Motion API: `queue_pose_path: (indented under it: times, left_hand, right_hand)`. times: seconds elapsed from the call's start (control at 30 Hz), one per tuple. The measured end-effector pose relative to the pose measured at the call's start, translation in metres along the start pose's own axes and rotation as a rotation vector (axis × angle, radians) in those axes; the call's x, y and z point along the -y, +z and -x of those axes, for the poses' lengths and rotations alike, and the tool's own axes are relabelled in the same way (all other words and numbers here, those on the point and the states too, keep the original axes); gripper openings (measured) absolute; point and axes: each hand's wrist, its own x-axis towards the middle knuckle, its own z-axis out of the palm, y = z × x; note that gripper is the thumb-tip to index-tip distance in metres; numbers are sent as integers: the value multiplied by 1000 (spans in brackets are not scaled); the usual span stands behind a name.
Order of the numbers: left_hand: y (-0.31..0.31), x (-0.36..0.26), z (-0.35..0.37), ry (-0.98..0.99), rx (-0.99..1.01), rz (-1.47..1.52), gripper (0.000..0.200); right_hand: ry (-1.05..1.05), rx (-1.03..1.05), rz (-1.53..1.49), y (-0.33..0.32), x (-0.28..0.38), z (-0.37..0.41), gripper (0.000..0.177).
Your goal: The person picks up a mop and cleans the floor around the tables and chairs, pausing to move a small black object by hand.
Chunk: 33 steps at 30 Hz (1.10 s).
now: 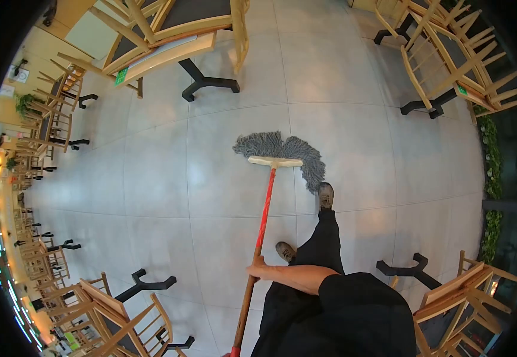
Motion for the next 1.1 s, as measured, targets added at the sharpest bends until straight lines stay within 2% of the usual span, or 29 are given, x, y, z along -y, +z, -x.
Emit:
queue_pose_path:
  times: [0.1,0.17,0.23,0.3,0.37,0.43,0.57,0.67,0.73,0.77,0.83,0.93,1.1]
  left_hand:
    - [35,-41,-22,72,-20,124,5]
    - [69,-72,-35,54,-25,123,7]
    - [107,-101,-54,175,31,-17,10]
    - [149,-147,-67,151,42,-18,10]
    - [192,-201,-73,103,50,-155,17]
    - [240,-244,-85,138,71,-108,14]
    - [318,-311,-113,185,144,-24,13]
    - [363,-346,-132,221,178,-10,12]
    - [380,-366,-151,241,189,30,13]
    - [387,-376,-159,263,194,64,14]
    - [397,-411,-176,247,198,77,15]
    - [422,-470,-197,257,216,127,17]
    - [479,-530,-235,278,229,276,19]
  right_hand:
    - [-50,-16,-77,-21,53,-9,63]
    - [-71,-22,-112,-46,85,-6,68]
    - [-143,76,-134,-78,115,-6,57]
    - [-165,58,-188,-102,154,18,59]
    - [-173,36,-251,-131,192,44,61]
    - [-214,109,-228,-163,231,57,49]
    - [-287,102,-141,-221,295,58,49]
    - [-324,5,-16,-254,335,37,48]
    - [-302,-21,-58,-269,359,15,77]
    - [-299,-22,-49,-275,374,2,77]
    - [-308,-4,154,-286,413,-20,90]
    - [-327,-34,130,-307,484,-23,83]
    - [-371,-59,198,-353,570,-38,58]
